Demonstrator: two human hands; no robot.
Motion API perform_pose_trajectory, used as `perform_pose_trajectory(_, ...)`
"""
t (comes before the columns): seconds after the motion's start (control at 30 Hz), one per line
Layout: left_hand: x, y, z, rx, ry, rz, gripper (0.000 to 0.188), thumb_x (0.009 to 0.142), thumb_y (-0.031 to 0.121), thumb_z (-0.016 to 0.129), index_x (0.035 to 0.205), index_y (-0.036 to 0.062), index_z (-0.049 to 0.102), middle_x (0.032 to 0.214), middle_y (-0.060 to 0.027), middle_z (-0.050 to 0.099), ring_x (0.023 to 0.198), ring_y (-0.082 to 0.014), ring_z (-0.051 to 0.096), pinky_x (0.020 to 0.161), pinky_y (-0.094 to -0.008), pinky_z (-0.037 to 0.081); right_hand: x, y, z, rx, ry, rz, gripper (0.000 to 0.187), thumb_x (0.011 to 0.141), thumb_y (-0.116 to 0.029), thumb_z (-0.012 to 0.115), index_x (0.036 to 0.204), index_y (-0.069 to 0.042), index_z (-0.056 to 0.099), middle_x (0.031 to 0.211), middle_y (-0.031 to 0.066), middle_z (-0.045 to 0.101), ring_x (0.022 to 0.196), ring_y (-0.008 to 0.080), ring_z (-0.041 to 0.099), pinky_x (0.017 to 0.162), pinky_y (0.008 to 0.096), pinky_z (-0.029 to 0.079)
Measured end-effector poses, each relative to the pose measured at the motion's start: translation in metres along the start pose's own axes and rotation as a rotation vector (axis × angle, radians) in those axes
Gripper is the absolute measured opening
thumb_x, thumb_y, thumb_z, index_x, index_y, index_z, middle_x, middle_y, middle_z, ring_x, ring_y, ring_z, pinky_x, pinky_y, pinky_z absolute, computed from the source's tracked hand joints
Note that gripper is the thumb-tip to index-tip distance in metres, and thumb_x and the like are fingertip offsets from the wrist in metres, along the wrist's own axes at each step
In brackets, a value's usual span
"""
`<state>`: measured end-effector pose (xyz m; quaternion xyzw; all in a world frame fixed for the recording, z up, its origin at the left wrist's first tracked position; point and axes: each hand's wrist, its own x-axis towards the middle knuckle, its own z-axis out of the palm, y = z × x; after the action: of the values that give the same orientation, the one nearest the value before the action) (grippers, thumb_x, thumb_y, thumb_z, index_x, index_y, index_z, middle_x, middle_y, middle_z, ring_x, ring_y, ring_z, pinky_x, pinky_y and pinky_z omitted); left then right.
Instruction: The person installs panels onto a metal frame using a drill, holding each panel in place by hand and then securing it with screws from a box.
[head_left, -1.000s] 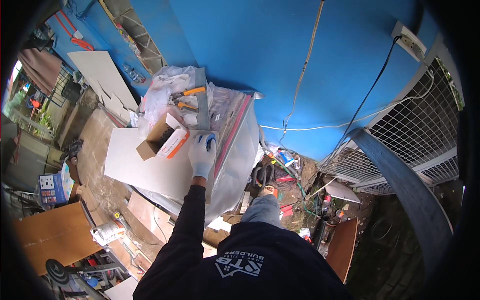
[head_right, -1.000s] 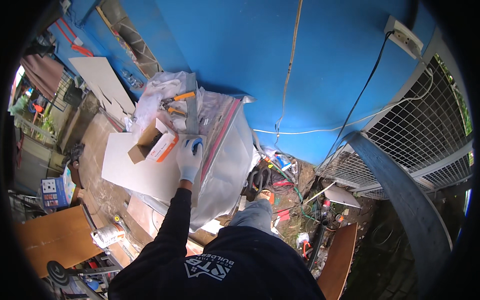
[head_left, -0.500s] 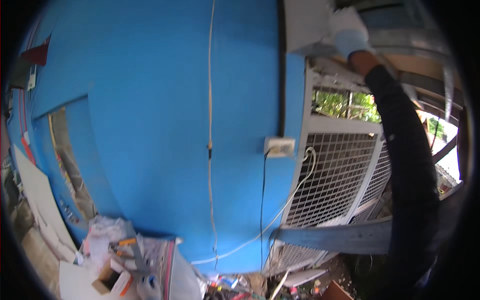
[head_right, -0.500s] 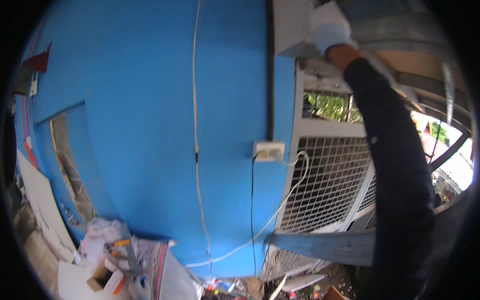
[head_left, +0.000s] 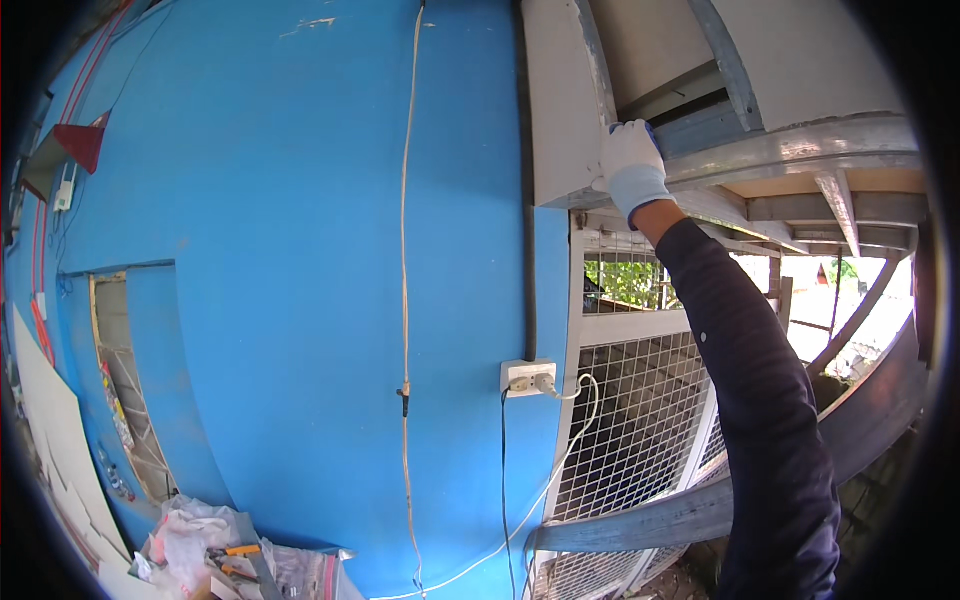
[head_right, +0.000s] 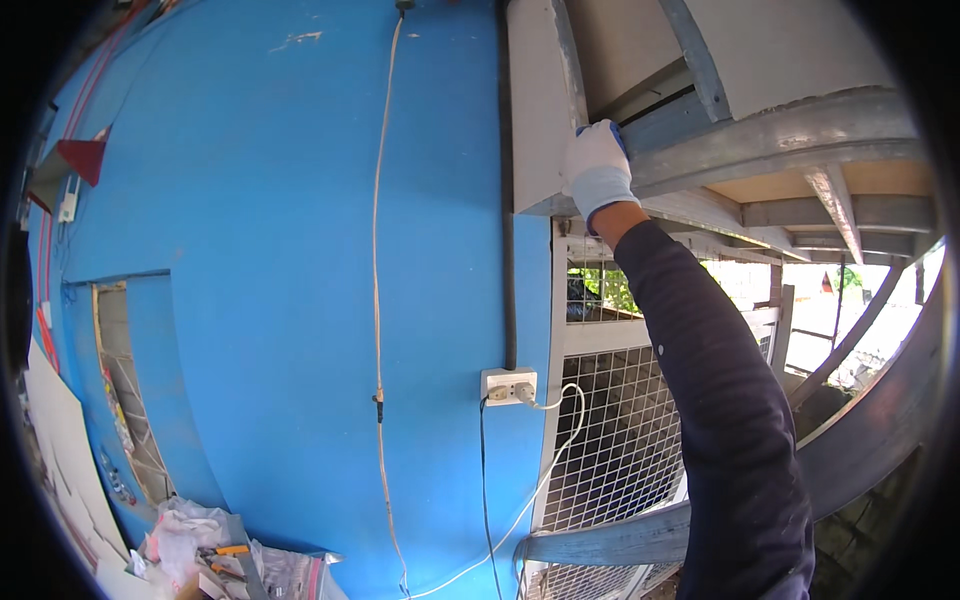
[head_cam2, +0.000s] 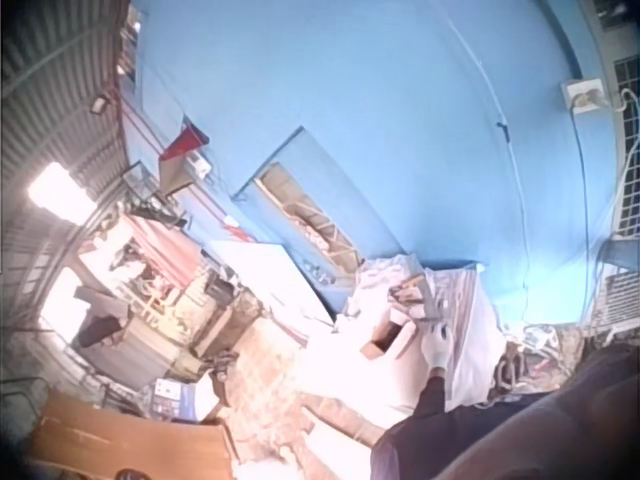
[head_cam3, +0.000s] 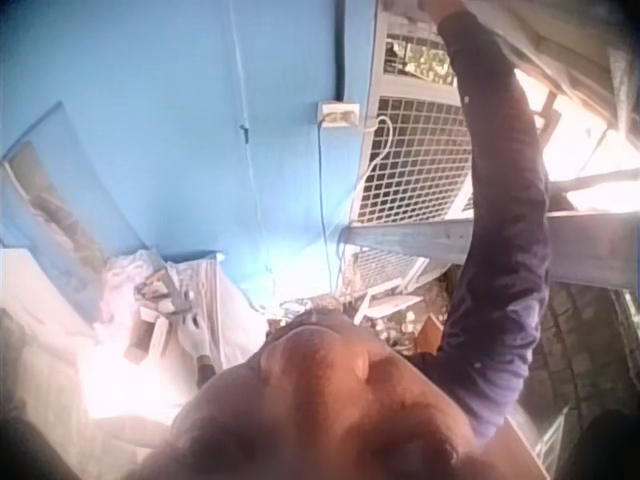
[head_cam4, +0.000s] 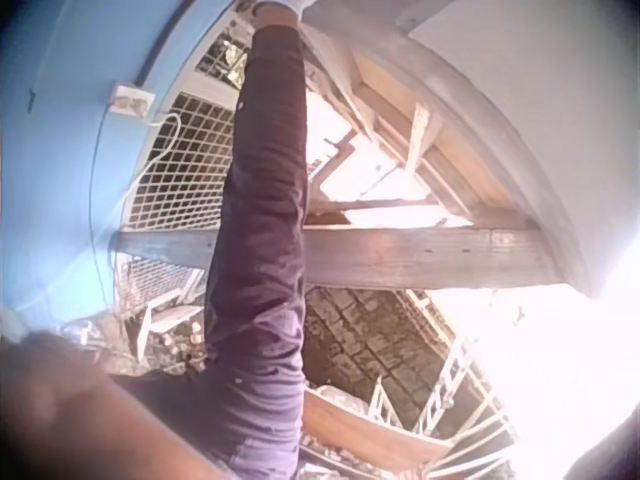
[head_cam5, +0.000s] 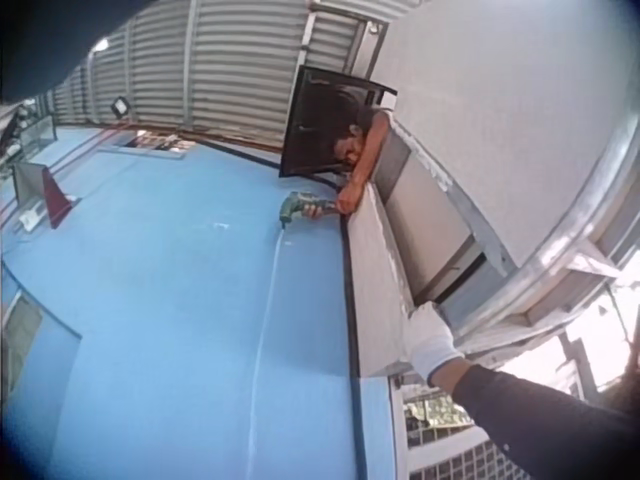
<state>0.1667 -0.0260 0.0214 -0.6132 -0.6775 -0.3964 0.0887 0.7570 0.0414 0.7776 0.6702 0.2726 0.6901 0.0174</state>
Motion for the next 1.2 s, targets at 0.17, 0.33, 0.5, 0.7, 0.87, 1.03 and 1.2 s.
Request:
perform_pose_trajectory(0.17,0.0,0.007,-0.006,-0.006,0.009,0.008,0.025,0.097,0.029,0.064,0.1,0.0109,0.08,0.095,-0.0163,0.077,0.087,-0.0368,0.073,0.078,-0.0501,0.057,0.0,0.003,0.003,-0.015,-0.019,-0.031,0.047,0.09,-0.053,0.072,0.118,-0.015,0.077,0.115,0.0072,0.075,0.111,0.025,0.071,0.091,0.0417,0.045)
perform_pose_trajectory(0.33,-0.001,0.004,-0.006,-0.027,-0.006,0.013,0.024,0.096,0.027,0.064,0.101,0.0099,0.08,0.097,-0.017,0.078,0.088,-0.0372,0.074,0.08,-0.0488,0.058,0.0,0.002,0.004,-0.021,0.0,-0.007,0.052,0.089,-0.056,0.073,0.12,-0.015,0.077,0.116,0.0072,0.075,0.112,0.0248,0.07,0.092,0.0419,0.045)
perform_pose_trajectory(0.5,0.001,0.004,-0.006,-0.049,-0.012,0.002,0.024,0.096,0.027,0.064,0.1,0.0107,0.08,0.096,-0.0167,0.078,0.087,-0.0375,0.074,0.079,-0.0489,0.058,0.001,0.005,0.001,0.012,-0.03,-0.031,0.056,0.087,-0.059,0.074,0.122,-0.014,0.077,0.116,0.0072,0.075,0.112,0.0254,0.07,0.092,0.0428,0.046)
perform_pose_trajectory(0.7,0.001,0.009,-0.014,-0.035,-0.042,-0.033,0.023,0.096,0.027,0.064,0.098,0.012,0.081,0.096,-0.016,0.078,0.087,-0.0372,0.074,0.078,-0.0493,0.058,0.0,0.004,-0.007,0.043,-0.073,-0.028,0.057,0.087,-0.058,0.075,0.123,-0.013,0.076,0.116,0.0071,0.075,0.112,0.0259,0.07,0.094,0.0427,0.045)
perform_pose_trajectory(0.87,0.003,0.009,-0.01,-0.027,-0.003,0.0,0.022,0.095,0.027,0.064,0.097,0.0125,0.08,0.097,-0.0153,0.078,0.09,-0.0366,0.073,0.081,-0.0495,0.057,-0.001,0.006,-0.004,0.028,-0.046,-0.019,0.057,0.086,-0.057,0.076,0.122,-0.013,0.076,0.115,0.0071,0.075,0.112,0.0256,0.071,0.094,0.0425,0.045)
perform_pose_trajectory(1.03,0.001,0.011,-0.012,-0.037,-0.043,-0.037,0.021,0.095,0.027,0.064,0.099,0.013,0.08,0.098,-0.0148,0.078,0.092,-0.0366,0.072,0.083,-0.0492,0.057,-0.002,0.003,-0.004,0.046,-0.021,-0.011,0.055,0.085,-0.055,0.078,0.121,-0.014,0.076,0.113,0.007,0.076,0.11,0.0251,0.072,0.094,0.0414,0.046)
perform_pose_trajectory(1.2,0.001,0.008,-0.008,-0.031,-0.016,-0.017,0.022,0.095,0.026,0.064,0.101,0.0132,0.08,0.101,-0.0156,0.078,0.095,-0.0366,0.072,0.085,-0.0488,0.057,-0.001,0.002,0.002,0.023,0.026,0.02,0.051,0.086,-0.054,0.077,0.119,-0.015,0.077,0.11,0.0071,0.076,0.106,0.0249,0.073,0.092,0.0399,0.046)
